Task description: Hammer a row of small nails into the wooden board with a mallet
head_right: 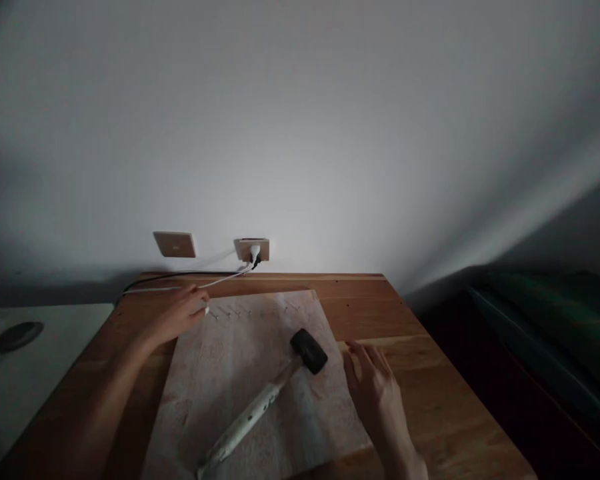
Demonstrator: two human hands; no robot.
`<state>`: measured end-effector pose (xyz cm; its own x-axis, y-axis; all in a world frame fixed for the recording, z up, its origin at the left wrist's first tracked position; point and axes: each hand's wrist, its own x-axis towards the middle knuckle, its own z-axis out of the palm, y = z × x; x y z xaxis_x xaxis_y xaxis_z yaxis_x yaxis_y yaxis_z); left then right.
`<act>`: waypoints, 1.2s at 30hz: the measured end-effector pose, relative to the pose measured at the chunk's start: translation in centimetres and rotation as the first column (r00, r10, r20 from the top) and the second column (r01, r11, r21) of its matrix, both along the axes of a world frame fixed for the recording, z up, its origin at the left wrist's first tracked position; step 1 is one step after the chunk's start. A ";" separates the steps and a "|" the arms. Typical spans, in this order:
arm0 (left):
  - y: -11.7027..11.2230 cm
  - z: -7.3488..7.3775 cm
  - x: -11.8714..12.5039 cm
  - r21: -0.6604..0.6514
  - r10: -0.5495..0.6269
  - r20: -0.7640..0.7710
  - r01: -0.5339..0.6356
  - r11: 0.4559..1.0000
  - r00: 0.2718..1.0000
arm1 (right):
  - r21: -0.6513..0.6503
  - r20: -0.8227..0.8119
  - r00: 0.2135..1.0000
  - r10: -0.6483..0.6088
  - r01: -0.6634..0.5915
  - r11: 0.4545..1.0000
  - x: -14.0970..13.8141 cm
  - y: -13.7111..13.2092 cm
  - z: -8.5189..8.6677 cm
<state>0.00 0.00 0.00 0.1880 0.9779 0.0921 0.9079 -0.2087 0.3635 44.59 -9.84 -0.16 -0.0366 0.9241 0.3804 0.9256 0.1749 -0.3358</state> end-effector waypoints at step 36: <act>-0.6 1.0 3.8 -0.012 -0.183 -0.131 0.183 0.983 0.974 | -0.416 0.257 0.906 0.337 -0.211 0.885 -11.7 13.7 3.0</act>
<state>3.81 -0.60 0.97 0.3743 0.9257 0.0545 0.8941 -0.3758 0.2438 32.90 3.90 2.86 -0.3680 0.9278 -0.0619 0.9248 0.3583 -0.1275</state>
